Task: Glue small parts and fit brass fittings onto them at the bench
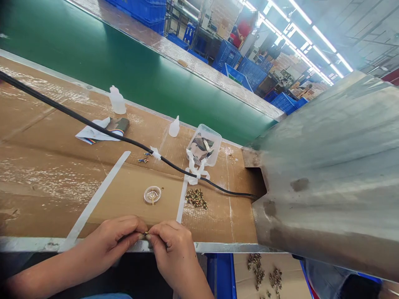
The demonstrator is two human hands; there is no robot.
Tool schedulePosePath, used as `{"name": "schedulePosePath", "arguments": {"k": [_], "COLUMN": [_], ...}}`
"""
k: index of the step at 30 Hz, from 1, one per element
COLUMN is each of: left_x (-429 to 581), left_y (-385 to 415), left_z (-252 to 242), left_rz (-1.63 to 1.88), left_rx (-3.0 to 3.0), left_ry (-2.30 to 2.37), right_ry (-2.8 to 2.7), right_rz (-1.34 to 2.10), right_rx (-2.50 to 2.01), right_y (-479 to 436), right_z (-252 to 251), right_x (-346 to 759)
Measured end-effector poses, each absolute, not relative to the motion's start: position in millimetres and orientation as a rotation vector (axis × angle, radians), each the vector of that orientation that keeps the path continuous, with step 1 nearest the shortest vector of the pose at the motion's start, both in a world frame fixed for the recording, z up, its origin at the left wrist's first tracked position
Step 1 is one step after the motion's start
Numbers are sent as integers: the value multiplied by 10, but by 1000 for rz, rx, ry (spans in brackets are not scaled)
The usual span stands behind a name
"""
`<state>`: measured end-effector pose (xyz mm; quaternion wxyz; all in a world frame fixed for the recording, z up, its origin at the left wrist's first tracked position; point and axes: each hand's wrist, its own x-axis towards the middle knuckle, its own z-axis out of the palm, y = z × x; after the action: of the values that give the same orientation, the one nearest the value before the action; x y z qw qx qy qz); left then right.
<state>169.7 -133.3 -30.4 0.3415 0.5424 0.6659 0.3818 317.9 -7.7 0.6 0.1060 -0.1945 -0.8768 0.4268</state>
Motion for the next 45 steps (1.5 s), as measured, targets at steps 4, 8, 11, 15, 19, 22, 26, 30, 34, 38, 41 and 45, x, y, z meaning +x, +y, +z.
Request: {"name": "schedulePosePath", "arguments": {"k": [4, 8, 11, 15, 19, 22, 26, 30, 34, 38, 41, 45], "left_x": [1694, 1691, 1691, 1694, 1697, 1696, 1695, 1696, 1699, 1700, 1698, 1698], "left_y": [-1330, -1317, -1315, -1325, -1325, -1322, -1322, -1328, -1339, -1344, -1340, -1336], "left_z": [-302, -300, -299, -298, -283, -270, -275, -288, -284, -278, -282, -296], "left_rz": [987, 993, 977, 978, 999, 1010, 1005, 999, 1021, 1013, 1012, 1018], "left_rx": [1412, 1410, 1409, 1424, 1422, 1421, 1432, 1433, 1435, 1435, 1431, 1431], "left_ry": [1730, 1735, 1735, 1740, 1741, 1746, 1746, 1753, 1754, 1752, 1752, 1750], "right_ry": [-2581, -2585, -2583, -2569, -2567, -2574, -2586, -2579, -2565, -2561, -2567, -2566], "right_rz": [1259, 1266, 1269, 1271, 1268, 1268, 1265, 1266, 1268, 1272, 1269, 1274], "right_rx": [-573, -577, -566, -559, -563, -564, -567, -566, -559, -555, -554, -560], "right_y": [-69, -56, -57, -71, -75, -71, -72, -70, -58, -51, -59, -70], "right_z": [14, 26, 32, 31, 25, 25, 33, 39, 37, 34, 40, 53], "right_x": [3175, 3163, 3159, 3167, 3175, 3172, 3166, 3163, 3156, 3150, 3154, 3157]}}
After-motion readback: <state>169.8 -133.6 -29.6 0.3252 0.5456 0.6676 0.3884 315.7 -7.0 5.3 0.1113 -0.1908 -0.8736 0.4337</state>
